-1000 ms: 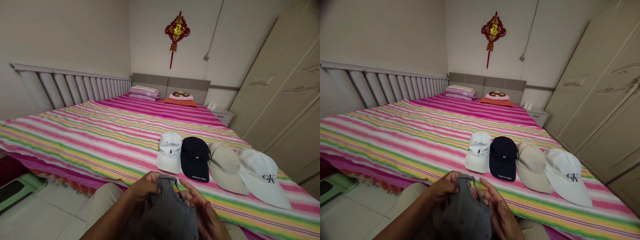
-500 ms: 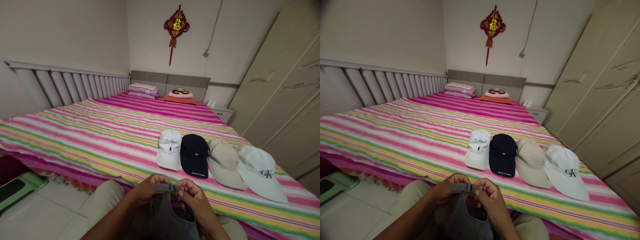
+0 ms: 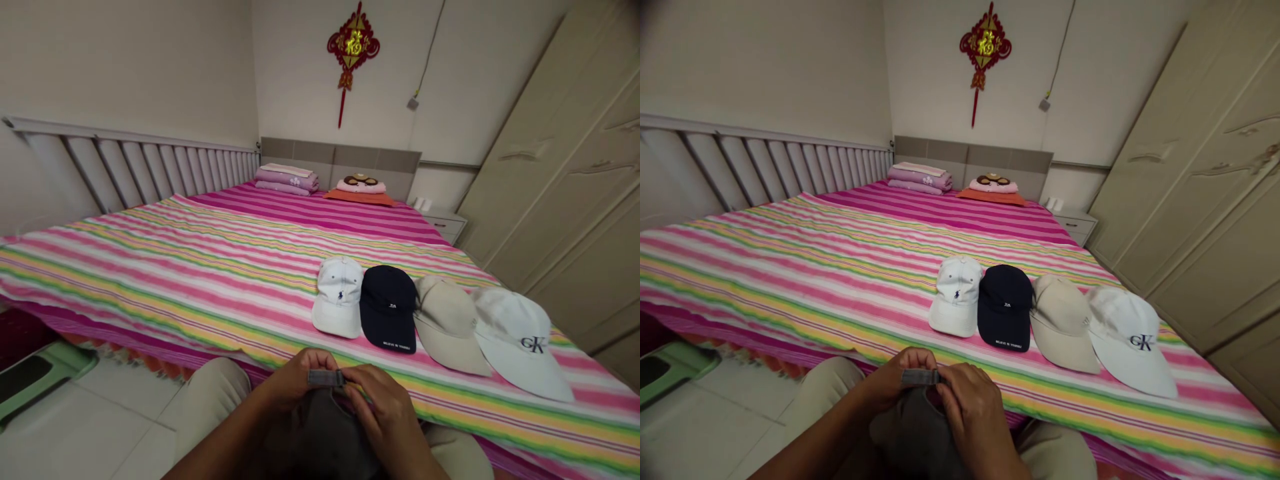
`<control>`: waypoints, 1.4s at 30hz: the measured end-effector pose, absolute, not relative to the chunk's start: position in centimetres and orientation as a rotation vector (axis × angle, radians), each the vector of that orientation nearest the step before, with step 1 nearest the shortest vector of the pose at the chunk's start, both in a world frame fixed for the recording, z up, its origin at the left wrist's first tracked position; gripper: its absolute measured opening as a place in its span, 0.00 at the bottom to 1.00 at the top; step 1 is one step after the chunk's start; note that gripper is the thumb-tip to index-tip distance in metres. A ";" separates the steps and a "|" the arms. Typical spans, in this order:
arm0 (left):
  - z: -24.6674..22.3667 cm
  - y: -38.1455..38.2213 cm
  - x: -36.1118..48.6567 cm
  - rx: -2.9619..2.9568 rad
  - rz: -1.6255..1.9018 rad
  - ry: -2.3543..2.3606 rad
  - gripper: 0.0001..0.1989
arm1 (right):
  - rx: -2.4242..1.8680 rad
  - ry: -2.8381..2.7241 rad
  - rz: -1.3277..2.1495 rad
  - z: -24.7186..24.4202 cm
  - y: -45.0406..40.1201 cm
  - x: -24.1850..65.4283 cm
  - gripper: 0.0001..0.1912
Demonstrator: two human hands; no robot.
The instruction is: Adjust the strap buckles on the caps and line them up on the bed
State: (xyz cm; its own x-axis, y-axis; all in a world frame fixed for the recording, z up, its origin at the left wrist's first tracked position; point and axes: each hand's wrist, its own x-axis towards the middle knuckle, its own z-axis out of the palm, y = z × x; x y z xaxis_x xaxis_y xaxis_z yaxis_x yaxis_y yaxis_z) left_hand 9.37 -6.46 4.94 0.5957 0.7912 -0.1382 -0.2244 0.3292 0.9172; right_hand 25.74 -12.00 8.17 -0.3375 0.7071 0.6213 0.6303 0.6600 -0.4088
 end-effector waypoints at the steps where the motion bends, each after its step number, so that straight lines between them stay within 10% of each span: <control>1: 5.0 -6.5 9.4 1.053 0.725 0.665 0.10 | -1.041 -2.074 0.089 8.1 -12.0 25.7 0.09; 28: 4.8 -6.9 9.9 1.433 0.715 0.895 0.09 | -1.127 -2.191 -0.153 5.4 -11.6 25.5 0.12; 37: 4.8 -7.8 10.3 1.292 0.889 0.778 0.10 | -1.222 -1.200 1.330 5.2 -10.7 24.8 0.13; 42: 4.1 -7.3 10.1 1.314 0.878 0.833 0.09 | -1.118 -1.896 0.492 5.7 -11.0 25.3 0.14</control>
State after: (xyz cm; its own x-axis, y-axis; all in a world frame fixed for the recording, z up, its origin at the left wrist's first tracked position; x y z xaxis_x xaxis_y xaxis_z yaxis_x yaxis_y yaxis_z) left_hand 10.11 -7.33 4.08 0.4428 0.8965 -0.0169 -0.0633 0.0501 0.9967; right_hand 25.35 -11.03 5.69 -0.2316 0.8491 0.4748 0.5112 0.5214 -0.6832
